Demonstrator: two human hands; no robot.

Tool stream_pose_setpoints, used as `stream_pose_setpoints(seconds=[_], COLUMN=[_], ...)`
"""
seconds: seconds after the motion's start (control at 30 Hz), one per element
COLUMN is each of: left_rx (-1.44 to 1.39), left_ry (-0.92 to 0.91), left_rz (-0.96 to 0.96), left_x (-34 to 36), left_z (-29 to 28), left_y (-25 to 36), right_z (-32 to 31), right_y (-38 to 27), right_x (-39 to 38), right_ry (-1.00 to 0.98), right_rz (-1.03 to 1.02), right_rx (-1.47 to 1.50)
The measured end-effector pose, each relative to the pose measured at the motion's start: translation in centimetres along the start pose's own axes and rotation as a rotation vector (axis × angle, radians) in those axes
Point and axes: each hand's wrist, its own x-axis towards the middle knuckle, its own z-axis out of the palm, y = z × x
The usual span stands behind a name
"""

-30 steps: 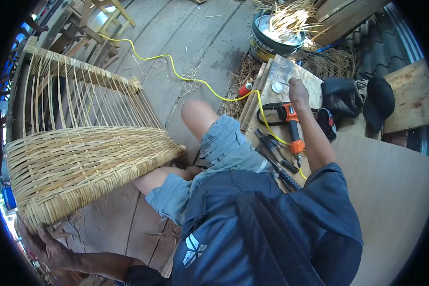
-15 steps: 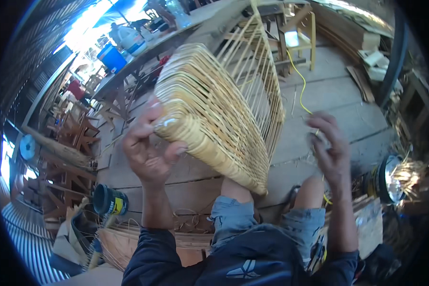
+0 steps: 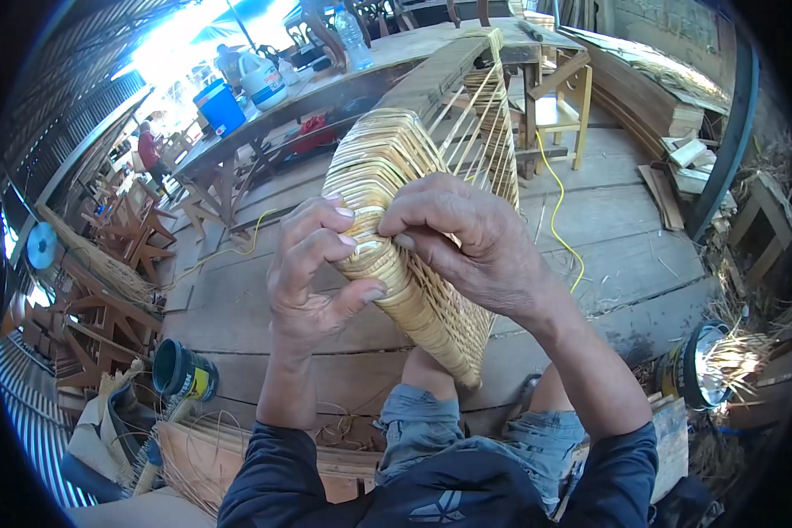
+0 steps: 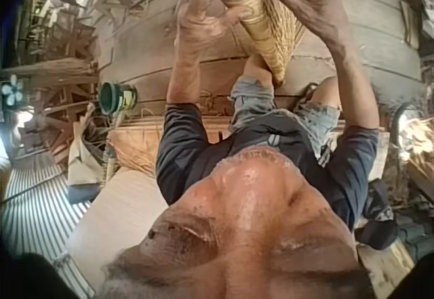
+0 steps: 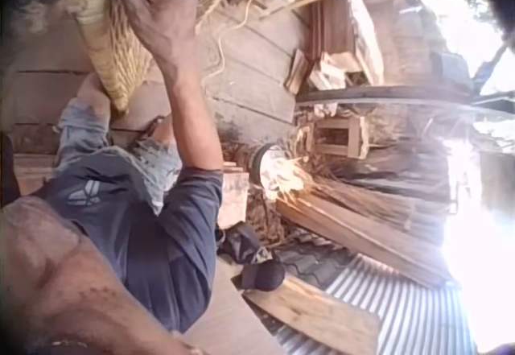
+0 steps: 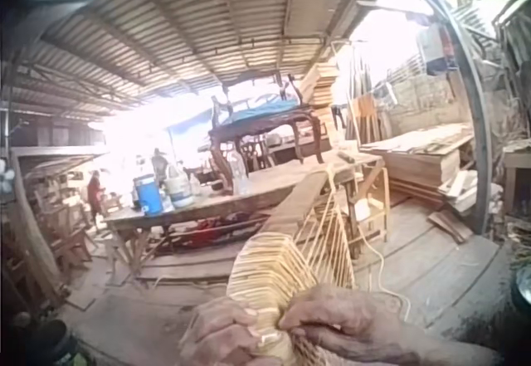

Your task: The recorder is assembling and weaving a structure made of bamboo strips, using tools like a hammer, nails, and a pneumatic stapler.

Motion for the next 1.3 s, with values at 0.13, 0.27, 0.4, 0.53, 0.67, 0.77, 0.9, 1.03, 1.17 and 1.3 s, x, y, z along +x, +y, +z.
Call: stream_pose_setpoints(seconds=[0.13,0.27,0.4,0.53,0.67,0.77,0.9,1.03,1.17,1.3], left_rx=[-0.034,-0.045,-0.041,-0.071,-0.083,-0.018,-0.132,-0.161,-0.112,-0.031], left_ry=[0.001,0.012,0.023,0.027,0.044,0.071,0.016,-0.033,-0.044,0.016], left_rz=[-0.014,-0.027,-0.035,-0.045,-0.06,-0.079,-0.014,-0.075,0.019,0.054], left_x=[0.3,0.1,-0.3,-0.6,-1.0,-0.2,0.0,-0.7,-1.0,-0.9], left_z=[-0.1,-0.2,-0.7,-0.2,2.3,-1.3,-1.0,-1.0,0.1,0.4], left_y=[0.1,0.4,1.0,1.0,-0.4,-0.6,-3.1,-2.8,-2.2,-1.6], right_z=[-0.1,0.3,1.3,1.2,-1.8,-4.9,-10.3,-6.5,2.3,6.9], right_y=[-0.1,-0.8,-1.6,-2.2,0.4,0.6,-2.6,-9.6,-14.8,-15.7], right_x=[0.3,-0.2,-0.6,-0.9,-5.8,-12.2,-29.9,-47.8,-52.5,-54.2], right_ry=[-0.009,-0.029,-0.024,0.006,0.139,0.253,0.308,0.233,0.173,0.038], right_rz=[-0.027,-0.064,-0.098,-0.103,0.122,0.576,1.237,1.801,2.063,2.031], right_rx=[-0.053,-0.187,-0.282,-0.313,-0.366,-0.411,-0.683,-0.877,-0.729,-0.678])
